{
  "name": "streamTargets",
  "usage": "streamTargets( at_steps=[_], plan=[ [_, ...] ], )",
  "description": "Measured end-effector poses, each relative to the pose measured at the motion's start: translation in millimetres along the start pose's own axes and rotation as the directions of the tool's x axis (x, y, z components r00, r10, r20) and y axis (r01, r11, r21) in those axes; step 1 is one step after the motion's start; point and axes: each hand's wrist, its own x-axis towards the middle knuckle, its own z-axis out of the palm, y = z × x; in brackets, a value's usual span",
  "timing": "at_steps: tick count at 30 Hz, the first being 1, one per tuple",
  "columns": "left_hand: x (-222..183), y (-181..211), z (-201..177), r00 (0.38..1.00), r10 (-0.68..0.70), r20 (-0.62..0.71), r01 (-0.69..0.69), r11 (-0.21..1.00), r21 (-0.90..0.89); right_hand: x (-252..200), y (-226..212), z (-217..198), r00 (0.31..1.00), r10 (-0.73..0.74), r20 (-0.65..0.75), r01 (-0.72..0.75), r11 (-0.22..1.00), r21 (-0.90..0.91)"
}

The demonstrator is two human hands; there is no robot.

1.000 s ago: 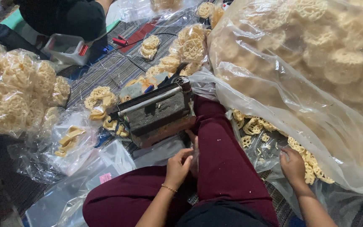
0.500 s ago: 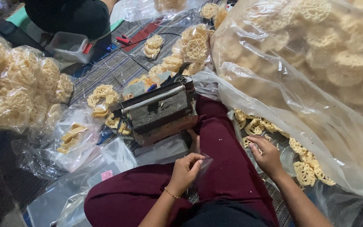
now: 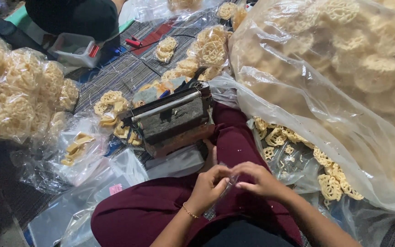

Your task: Manually packing individual snacks into small plastic bags for distribution.

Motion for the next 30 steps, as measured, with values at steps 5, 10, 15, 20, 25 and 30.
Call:
streamTargets(
  at_steps=[5, 10, 15, 20, 25, 30],
  plan=[
    [-6, -15, -6, 0.990, -0.137, 0.040, 0.143, 0.929, -0.343, 11, -15, -2, 0.985, 0.135, -0.108, -0.093, 0.940, 0.329],
    [-17, -55, 8, 0.958, -0.205, 0.200, 0.257, 0.925, -0.280, 13, -27, -8, 0.850, 0.384, -0.360, -0.163, 0.842, 0.514],
    [-18, -66, 16, 0.969, -0.248, -0.024, 0.225, 0.913, -0.340, 8, -2, -3, 0.694, 0.493, -0.524, -0.072, 0.773, 0.630],
    [-20, -80, 15, 0.904, -0.428, -0.001, 0.370, 0.782, -0.501, 1, 12, -4, 0.618, 0.602, -0.506, 0.020, 0.631, 0.775],
    [-19, -90, 20, 0.880, -0.467, 0.091, 0.440, 0.726, -0.529, -3, 24, -9, 0.545, 0.665, -0.510, 0.153, 0.519, 0.841],
    [-5, -88, 6, 0.852, -0.495, -0.170, 0.131, 0.516, -0.847, -14, 44, -6, 0.582, 0.675, -0.454, 0.090, 0.502, 0.860]
  ],
)
